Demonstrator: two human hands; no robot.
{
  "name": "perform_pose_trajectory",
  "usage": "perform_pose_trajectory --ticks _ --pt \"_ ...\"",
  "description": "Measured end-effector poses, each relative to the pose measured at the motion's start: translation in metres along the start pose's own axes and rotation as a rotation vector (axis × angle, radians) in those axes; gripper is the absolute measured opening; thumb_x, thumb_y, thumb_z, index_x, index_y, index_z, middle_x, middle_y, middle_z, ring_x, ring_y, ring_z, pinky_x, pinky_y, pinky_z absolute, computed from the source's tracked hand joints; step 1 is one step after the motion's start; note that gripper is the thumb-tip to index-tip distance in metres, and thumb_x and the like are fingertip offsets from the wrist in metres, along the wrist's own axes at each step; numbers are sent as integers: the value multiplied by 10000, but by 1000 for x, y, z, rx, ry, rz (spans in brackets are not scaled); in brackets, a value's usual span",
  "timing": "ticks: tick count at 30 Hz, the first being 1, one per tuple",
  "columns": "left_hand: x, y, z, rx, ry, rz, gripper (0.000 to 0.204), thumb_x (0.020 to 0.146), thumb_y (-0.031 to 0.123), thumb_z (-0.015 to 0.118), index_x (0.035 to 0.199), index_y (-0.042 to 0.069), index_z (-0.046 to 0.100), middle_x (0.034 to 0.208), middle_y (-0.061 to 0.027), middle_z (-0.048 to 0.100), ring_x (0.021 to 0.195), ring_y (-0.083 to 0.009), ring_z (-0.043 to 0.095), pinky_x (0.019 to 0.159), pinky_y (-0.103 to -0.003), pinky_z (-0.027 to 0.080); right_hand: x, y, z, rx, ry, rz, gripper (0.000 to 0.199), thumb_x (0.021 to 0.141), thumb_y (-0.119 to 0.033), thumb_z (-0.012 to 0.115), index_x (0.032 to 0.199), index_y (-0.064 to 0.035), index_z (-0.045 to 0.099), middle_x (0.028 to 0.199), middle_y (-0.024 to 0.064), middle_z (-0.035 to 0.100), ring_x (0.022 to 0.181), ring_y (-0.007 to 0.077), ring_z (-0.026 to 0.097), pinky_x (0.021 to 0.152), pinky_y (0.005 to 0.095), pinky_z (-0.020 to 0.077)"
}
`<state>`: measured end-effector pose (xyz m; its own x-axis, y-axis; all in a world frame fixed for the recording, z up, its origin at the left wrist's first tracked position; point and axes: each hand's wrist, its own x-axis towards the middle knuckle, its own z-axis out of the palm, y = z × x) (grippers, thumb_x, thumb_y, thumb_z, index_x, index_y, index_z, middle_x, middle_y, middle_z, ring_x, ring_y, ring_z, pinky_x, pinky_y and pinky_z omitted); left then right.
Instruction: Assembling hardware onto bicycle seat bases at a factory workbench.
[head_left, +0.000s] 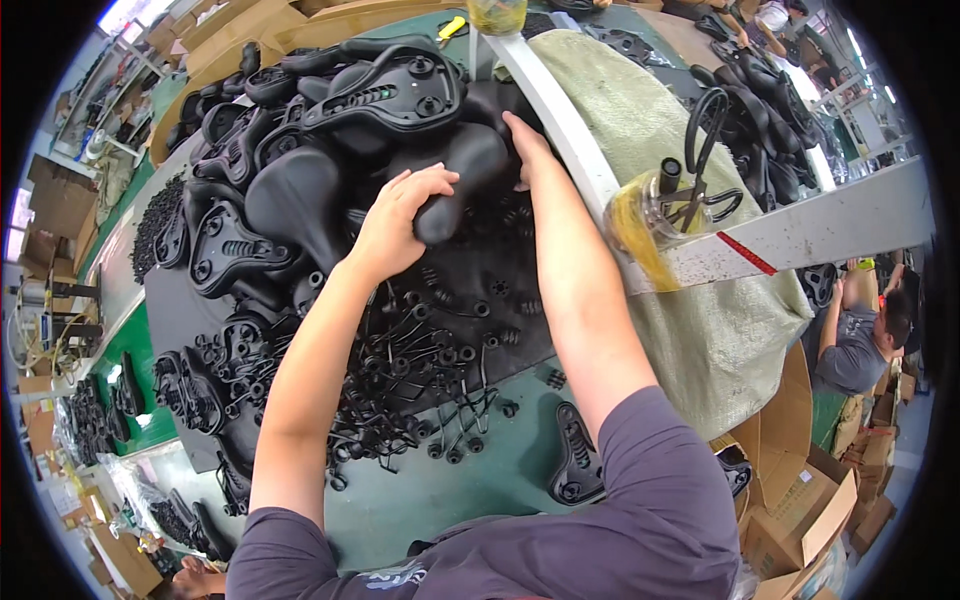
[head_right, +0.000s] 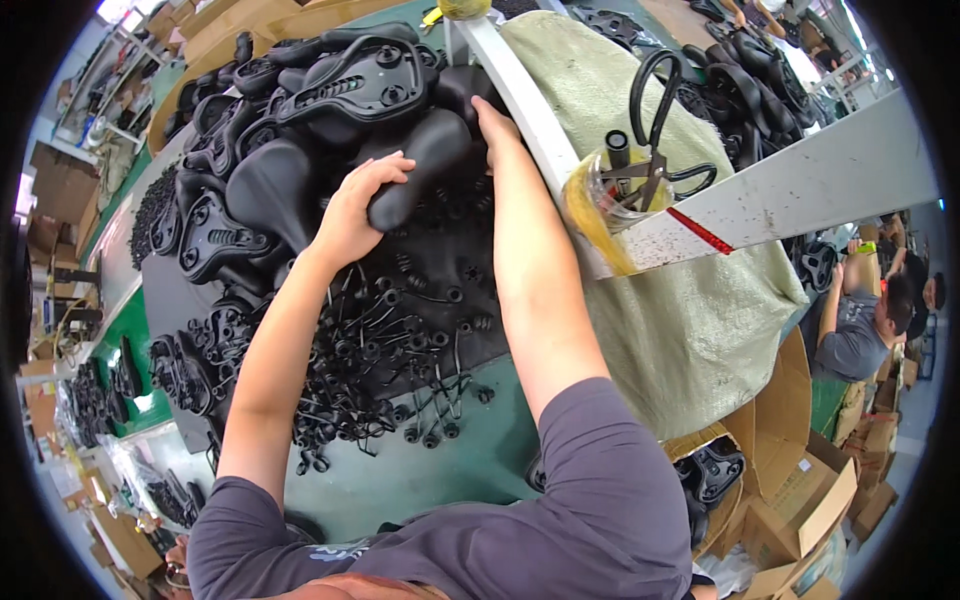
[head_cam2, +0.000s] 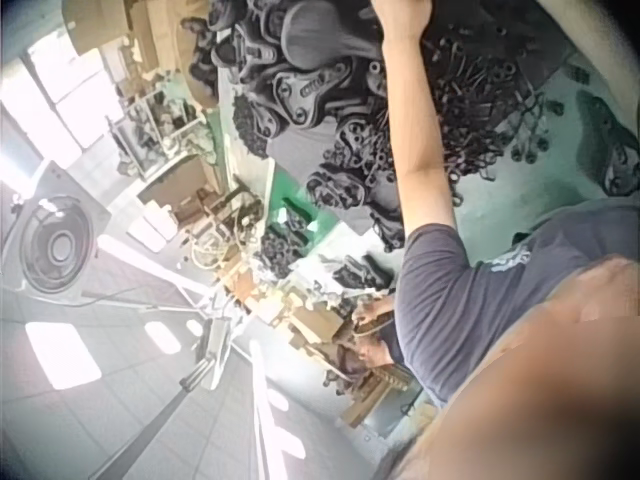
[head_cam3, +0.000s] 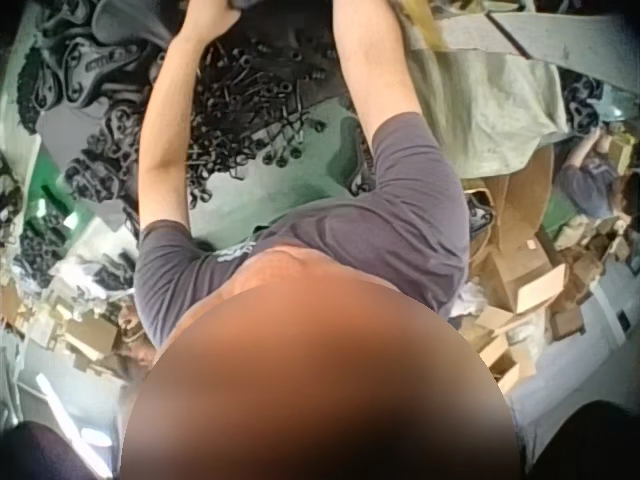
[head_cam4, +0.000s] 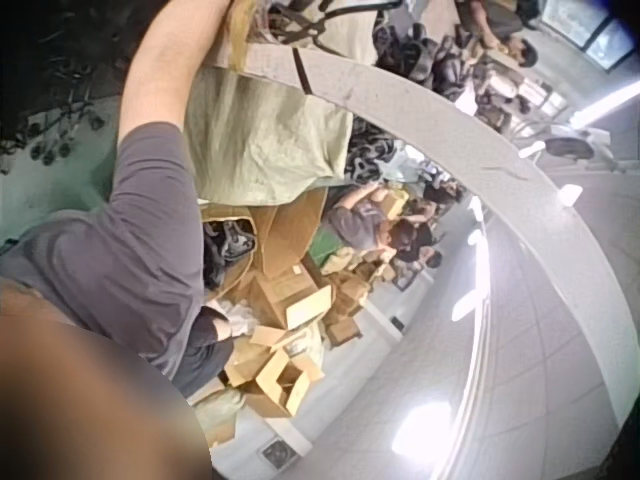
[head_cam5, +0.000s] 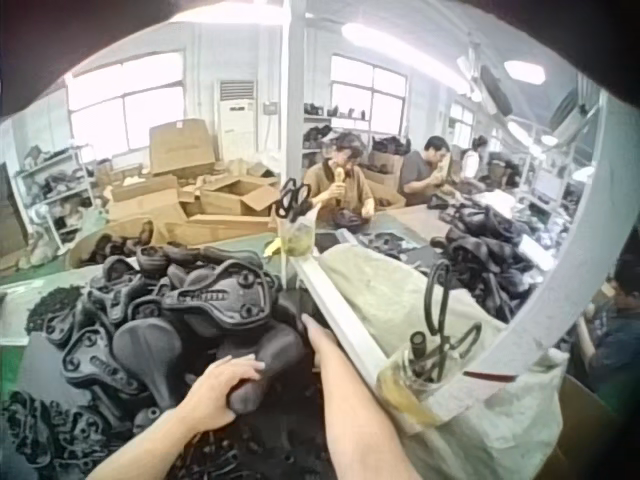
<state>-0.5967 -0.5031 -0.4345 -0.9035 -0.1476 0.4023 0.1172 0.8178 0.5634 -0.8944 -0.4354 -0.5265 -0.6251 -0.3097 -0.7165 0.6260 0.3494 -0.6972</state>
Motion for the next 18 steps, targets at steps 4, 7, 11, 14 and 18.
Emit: perform_pose_trajectory --ticks 4,7,11,14,18 --pt "-49 52 -27 -431 258 -19 631 711 -114 791 1267 77 560 1416 -152 624 1454 -363 529 1230 -525 374 -20 5 12 44 -58 -15 836 807 -628 816 1475 -184 582 1445 122 637 1220 331 625 1067 594 389" --pt "-108 92 -51 -720 437 -15 767 675 -40 901 1309 77 486 1391 -193 574 1430 -435 514 1231 -608 356 -55 10 24 154 -109 -78 884 774 -627 843 1451 -125 575 1488 115 605 1257 338 609 1097 602 364" --pt "-195 155 -65 -1112 480 -197 872 620 38 970 1324 97 459 1353 -182 562 1415 -455 515 1227 -642 353 -42 3 28 175 -29 18 1143 738 -672 864 1594 -41 444 1606 203 493 1458 457 459 1182 716 256" --pt "-254 181 -78 -1248 319 -357 871 594 14 944 1328 84 481 1327 -197 583 1368 -470 561 1194 -660 397 -27 15 29 172 60 -66 1169 735 -682 865 1603 -35 423 1633 207 460 1483 494 418 1198 742 203" --pt "-306 211 -89 -1534 230 -661 855 552 5 881 1344 32 559 1281 -232 664 1314 -514 603 1156 -657 440 -15 14 -22 448 40 -145 768 722 -382 919 1289 77 679 1296 203 696 1079 321 725 974 493 579"
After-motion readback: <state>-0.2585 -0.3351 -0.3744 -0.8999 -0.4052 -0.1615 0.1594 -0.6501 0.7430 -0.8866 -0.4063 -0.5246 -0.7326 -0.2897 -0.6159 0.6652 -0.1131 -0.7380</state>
